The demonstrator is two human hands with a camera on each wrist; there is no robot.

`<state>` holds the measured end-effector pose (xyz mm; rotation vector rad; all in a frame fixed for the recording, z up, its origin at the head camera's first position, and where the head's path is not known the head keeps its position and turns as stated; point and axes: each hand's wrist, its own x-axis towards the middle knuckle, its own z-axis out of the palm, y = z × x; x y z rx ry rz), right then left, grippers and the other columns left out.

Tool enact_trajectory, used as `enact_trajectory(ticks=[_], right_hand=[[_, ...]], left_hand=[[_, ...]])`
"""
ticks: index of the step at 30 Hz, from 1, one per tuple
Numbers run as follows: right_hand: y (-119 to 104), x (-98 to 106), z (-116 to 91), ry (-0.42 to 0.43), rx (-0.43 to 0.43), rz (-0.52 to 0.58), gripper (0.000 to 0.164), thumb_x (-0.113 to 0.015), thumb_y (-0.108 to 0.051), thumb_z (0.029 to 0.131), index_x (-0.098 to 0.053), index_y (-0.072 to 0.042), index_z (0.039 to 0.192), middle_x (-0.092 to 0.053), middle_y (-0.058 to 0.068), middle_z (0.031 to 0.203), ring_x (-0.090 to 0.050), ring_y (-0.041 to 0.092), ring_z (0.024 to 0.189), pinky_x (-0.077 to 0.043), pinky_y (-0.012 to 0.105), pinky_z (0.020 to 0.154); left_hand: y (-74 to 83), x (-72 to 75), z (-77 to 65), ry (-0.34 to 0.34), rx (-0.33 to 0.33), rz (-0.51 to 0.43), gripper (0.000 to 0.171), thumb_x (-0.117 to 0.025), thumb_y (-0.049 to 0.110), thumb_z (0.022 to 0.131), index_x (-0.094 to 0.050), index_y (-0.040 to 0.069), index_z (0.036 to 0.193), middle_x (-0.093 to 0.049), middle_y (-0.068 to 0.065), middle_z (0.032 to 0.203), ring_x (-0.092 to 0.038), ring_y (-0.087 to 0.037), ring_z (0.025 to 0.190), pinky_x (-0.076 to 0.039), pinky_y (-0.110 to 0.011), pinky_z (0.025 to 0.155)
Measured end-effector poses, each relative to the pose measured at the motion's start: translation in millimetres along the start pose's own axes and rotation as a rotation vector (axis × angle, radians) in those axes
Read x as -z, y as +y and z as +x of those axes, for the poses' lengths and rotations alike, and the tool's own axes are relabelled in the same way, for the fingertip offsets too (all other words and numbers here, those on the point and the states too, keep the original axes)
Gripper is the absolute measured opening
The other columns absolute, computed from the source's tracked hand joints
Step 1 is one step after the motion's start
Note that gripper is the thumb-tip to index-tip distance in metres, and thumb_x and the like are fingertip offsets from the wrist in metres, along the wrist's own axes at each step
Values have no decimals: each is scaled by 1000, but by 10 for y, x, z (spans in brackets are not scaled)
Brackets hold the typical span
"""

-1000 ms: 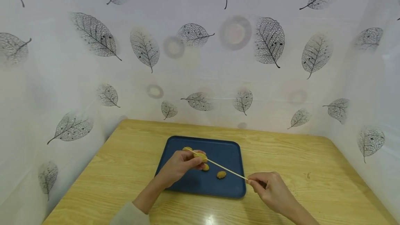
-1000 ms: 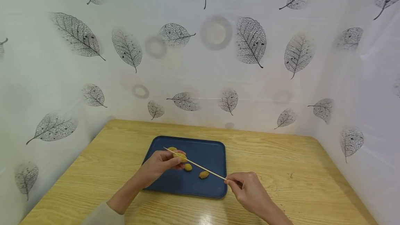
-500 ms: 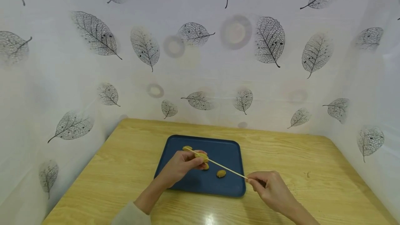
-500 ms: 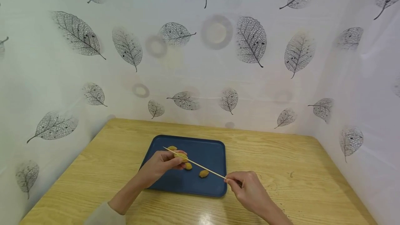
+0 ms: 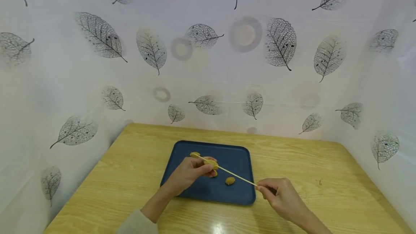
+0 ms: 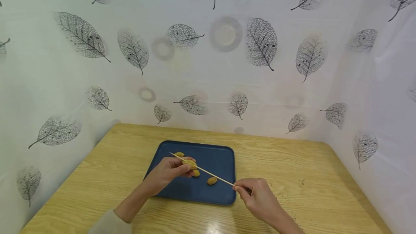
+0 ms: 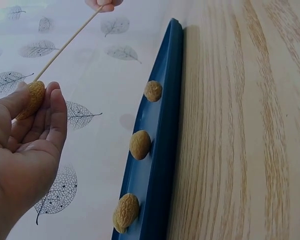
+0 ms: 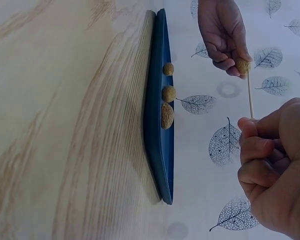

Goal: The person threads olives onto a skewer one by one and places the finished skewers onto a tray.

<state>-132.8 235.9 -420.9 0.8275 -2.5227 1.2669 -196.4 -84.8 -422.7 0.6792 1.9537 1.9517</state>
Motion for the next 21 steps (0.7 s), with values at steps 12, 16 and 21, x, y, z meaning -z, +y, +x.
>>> enact_trajectory(ticks=[12, 16, 21], right_hand=[[8, -24, -6, -10, -29, 25, 12, -70, 3, 96, -78, -4, 94, -59, -10, 66, -40, -6, 49, -38, 19, 37], [12, -32, -6, -16, -30, 37, 12, -69, 4, 96, -78, -4, 95, -59, -10, 66, -40, -6, 49, -38, 19, 37], [14, -32, 1, -25, -41, 36, 12, -69, 2, 97, -79, -4, 94, -57, -11, 65, -39, -6, 49, -38, 20, 37]], left_hand=[[-16, -24, 33, -6, 10, -29, 30, -64, 17, 105, -72, -9, 118, -68, -22, 124, -68, -39, 110, -59, -34, 93], [-23, -31, 36, -8, 11, -23, 29, -63, 15, 105, -72, -9, 117, -69, -20, 120, -71, -31, 106, -59, -33, 92], [-31, -43, 41, -8, 9, -2, 28, -63, 15, 105, -72, -8, 117, -70, -17, 121, -71, -25, 103, -59, -32, 92]])
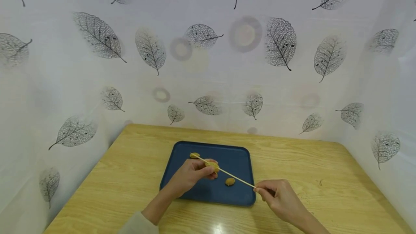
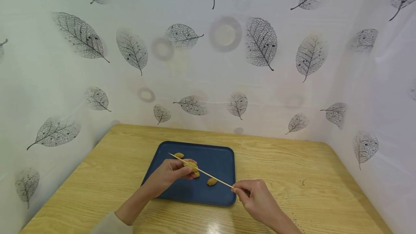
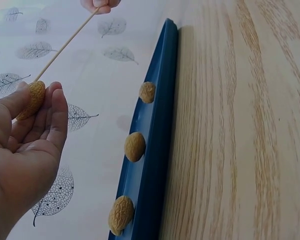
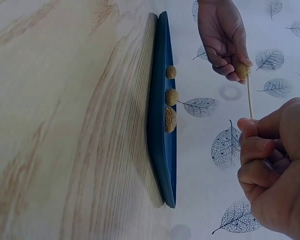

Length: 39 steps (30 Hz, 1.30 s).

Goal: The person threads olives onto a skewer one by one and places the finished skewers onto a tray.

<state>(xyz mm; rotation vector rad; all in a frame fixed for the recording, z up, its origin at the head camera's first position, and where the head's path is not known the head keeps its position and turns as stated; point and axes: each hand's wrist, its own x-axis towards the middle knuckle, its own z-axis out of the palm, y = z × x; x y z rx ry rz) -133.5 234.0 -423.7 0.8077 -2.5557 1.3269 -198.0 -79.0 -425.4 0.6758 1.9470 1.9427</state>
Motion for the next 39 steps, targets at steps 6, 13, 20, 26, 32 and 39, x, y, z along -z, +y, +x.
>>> enact_trajectory(ticks=[6, 13, 20, 26, 32, 39], right_hand=[[-5, -5, 2, 0, 1, -11, 12, -69, 2, 97, -79, -5, 95, -57, -11, 65, -39, -6, 49, -38, 20, 37], [-10, -9, 10, -11, -17, -10, 12, -68, 0, 98, -78, -5, 95, -57, -12, 65, -40, -5, 49, -39, 21, 38], [-31, 4, 16, -41, -44, 19, 13, -66, -3, 100, -79, -3, 100, -60, -12, 68, -40, -3, 48, -45, 24, 42], [-49, -3, 27, -47, -50, 34, 12, -66, -4, 100, -79, -3, 100, -60, -11, 67, -42, -3, 48, -46, 24, 42], [-51, -26, 38, -40, -39, 39, 12, -67, -3, 99, -79, -4, 97, -61, -6, 66, -43, -4, 49, -45, 23, 41], [-73, -28, 43, -44, -38, 51, 13, -67, -4, 100, -79, -6, 95, -61, -3, 65, -40, -4, 49, -44, 23, 40]], left_hand=[[-2, -12, -8, -2, 0, 5, 28, -63, 16, 105, -72, -8, 116, -68, -16, 125, -71, -24, 103, -58, -32, 93], [-10, -20, -5, -12, -6, -18, 30, -62, 16, 106, -71, -9, 120, -68, -17, 124, -71, -22, 103, -59, -33, 93], [-14, -31, 7, -19, -2, -30, 31, -62, 17, 106, -70, -9, 121, -67, -18, 126, -71, -20, 103, -58, -33, 93], [-13, -38, 0, -19, 0, -30, 31, -63, 16, 105, -71, -9, 122, -67, -20, 128, -71, -20, 103, -59, -32, 92], [-34, -42, -4, -25, 2, -45, 32, -63, 16, 105, -70, -9, 122, -61, -25, 136, -71, -19, 103, -59, -32, 92], [-42, -68, 5, -32, 7, -60, 33, -62, 17, 106, -69, -10, 123, -64, -26, 131, -71, -17, 101, -59, -31, 92]])
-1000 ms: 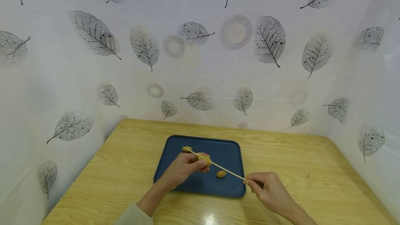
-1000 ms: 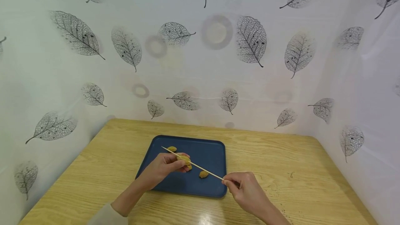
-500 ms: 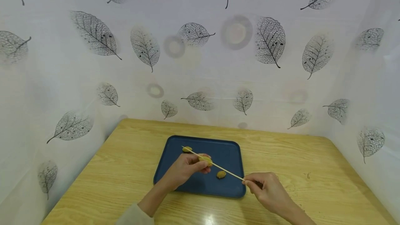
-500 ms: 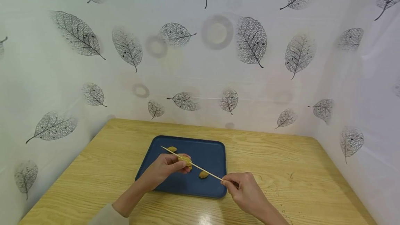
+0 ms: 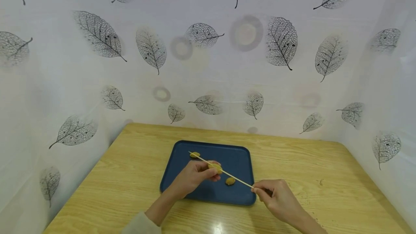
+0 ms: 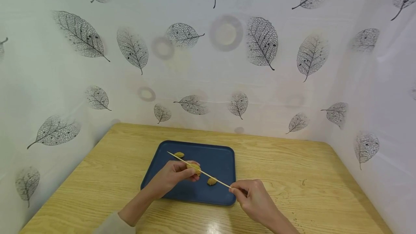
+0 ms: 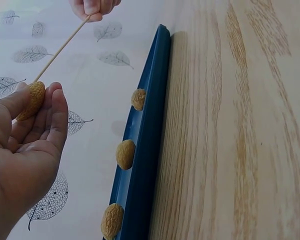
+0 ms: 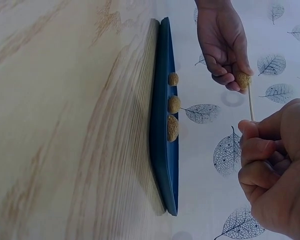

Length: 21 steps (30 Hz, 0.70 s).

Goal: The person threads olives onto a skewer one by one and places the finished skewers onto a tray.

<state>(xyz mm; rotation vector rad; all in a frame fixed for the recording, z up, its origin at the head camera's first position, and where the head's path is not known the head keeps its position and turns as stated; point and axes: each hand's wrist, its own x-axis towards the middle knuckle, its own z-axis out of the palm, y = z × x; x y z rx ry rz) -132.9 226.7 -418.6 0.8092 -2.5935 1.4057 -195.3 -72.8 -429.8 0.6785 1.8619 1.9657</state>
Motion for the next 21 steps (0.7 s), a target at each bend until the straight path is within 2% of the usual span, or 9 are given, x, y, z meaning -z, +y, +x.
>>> enact_trajectory(ticks=[8, 17, 21], right_hand=[[-5, -16, -6, 0, 0, -3, 12, -67, -3, 99, -78, -6, 94, -60, -5, 66, -41, -4, 48, -43, 22, 40], [0, -25, -7, 3, 12, -12, 12, -68, -4, 99, -78, -7, 94, -60, -6, 66, -41, -3, 48, -42, 22, 39], [4, -30, -5, 5, 5, -15, 12, -68, -4, 99, -78, -8, 93, -61, -6, 66, -42, -3, 48, -42, 21, 39]], left_hand=[[3, -20, -5, 0, 4, 12, 30, -62, 15, 106, -71, -9, 121, -64, -25, 130, -71, -18, 102, -59, -32, 92], [-18, -31, -3, -7, -4, 17, 30, -63, 15, 105, -71, -10, 120, -69, -17, 123, -72, -17, 100, -59, -33, 91], [-25, -38, -2, -11, -1, 17, 30, -63, 15, 105, -71, -10, 120, -69, -21, 121, -71, -16, 100, -59, -34, 91]])
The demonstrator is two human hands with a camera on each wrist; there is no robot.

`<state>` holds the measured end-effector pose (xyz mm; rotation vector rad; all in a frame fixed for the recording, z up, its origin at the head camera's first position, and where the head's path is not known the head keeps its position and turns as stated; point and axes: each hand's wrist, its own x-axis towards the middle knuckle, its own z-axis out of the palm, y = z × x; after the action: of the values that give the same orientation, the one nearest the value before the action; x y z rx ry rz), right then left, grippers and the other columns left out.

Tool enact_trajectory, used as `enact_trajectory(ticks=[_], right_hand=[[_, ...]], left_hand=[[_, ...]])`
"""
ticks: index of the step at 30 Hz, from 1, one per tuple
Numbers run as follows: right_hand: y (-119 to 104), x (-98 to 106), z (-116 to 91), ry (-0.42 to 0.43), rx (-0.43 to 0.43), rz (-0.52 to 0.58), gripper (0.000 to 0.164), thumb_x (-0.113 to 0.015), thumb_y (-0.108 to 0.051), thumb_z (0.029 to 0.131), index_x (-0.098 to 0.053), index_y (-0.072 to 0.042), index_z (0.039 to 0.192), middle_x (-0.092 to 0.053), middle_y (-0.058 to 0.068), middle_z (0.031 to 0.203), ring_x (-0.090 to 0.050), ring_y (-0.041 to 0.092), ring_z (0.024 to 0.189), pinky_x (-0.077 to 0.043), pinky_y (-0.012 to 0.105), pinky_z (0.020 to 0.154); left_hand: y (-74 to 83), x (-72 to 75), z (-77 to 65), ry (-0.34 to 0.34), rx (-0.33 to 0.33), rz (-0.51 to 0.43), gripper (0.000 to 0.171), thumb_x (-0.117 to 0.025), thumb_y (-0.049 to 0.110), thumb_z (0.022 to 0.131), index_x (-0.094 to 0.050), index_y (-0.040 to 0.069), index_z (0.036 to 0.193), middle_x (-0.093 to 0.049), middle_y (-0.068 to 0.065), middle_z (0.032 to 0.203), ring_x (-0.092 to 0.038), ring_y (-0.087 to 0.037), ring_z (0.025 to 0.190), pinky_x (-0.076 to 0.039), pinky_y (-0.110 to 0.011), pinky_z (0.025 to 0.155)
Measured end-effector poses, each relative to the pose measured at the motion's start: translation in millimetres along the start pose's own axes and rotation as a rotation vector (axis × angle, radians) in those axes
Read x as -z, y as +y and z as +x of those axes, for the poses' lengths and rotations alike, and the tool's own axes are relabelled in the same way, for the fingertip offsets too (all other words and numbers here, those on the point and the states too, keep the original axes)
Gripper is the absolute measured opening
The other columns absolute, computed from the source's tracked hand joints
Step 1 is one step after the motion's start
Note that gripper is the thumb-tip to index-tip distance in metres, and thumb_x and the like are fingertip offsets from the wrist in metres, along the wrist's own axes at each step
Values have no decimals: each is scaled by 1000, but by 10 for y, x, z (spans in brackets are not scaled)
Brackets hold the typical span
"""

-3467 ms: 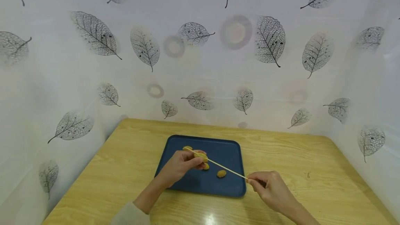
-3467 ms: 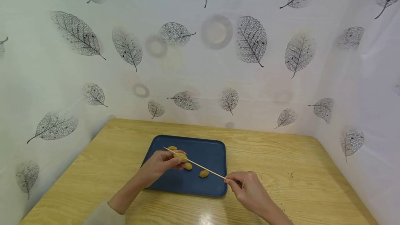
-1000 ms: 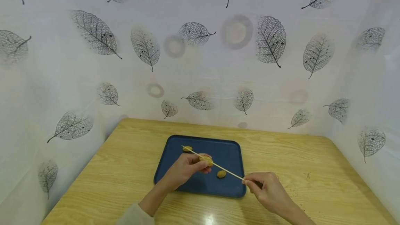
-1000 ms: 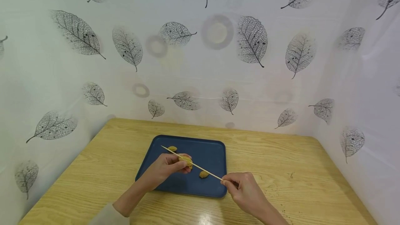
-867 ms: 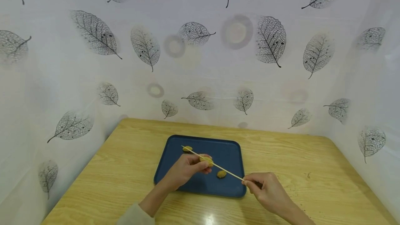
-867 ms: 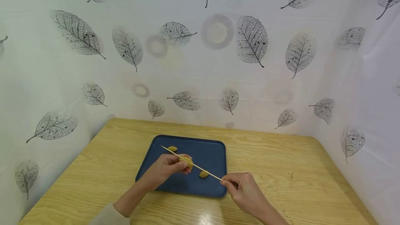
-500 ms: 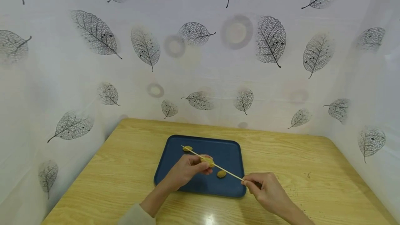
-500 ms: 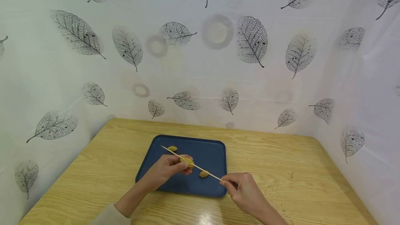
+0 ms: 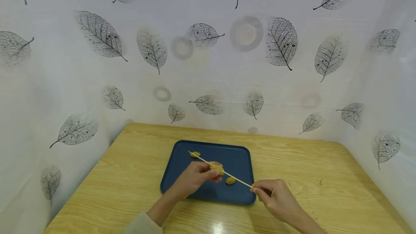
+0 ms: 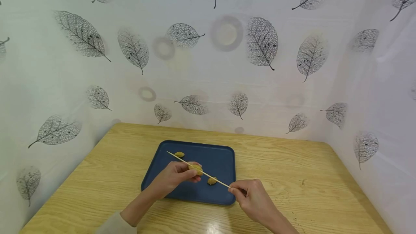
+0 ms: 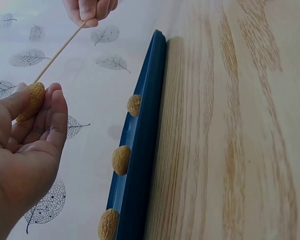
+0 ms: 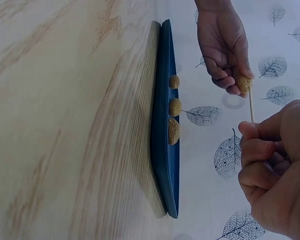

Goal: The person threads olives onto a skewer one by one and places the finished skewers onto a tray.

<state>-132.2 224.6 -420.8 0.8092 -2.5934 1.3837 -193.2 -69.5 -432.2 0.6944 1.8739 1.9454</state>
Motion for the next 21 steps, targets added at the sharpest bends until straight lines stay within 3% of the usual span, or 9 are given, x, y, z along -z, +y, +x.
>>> enact_trajectory(ticks=[5, 13, 21], right_hand=[[-9, -9, 10, 3, -8, 4, 12, -68, -3, 99, -78, -7, 92, -60, -6, 65, -42, -4, 48, -41, 21, 38], [-6, -35, 22, 12, -4, 7, 13, -69, -2, 98, -78, -8, 91, -60, -8, 65, -40, -5, 48, -39, 18, 38], [13, -58, 21, 28, 19, -5, 12, -70, 0, 97, -78, -7, 91, -59, -9, 65, -40, -5, 49, -39, 18, 37]], left_hand=[[-12, -5, 4, 2, 13, -9, 31, -63, 16, 105, -71, -9, 121, -69, -27, 120, -72, -16, 99, -59, -38, 93], [-21, -13, 8, 7, 21, -11, 31, -63, 17, 105, -71, -9, 122, -70, -22, 119, -72, -16, 99, -58, -43, 95], [-32, -18, 0, 6, 24, -14, 30, -63, 16, 105, -71, -9, 120, -60, -27, 137, -72, -17, 103, -59, -37, 94]])
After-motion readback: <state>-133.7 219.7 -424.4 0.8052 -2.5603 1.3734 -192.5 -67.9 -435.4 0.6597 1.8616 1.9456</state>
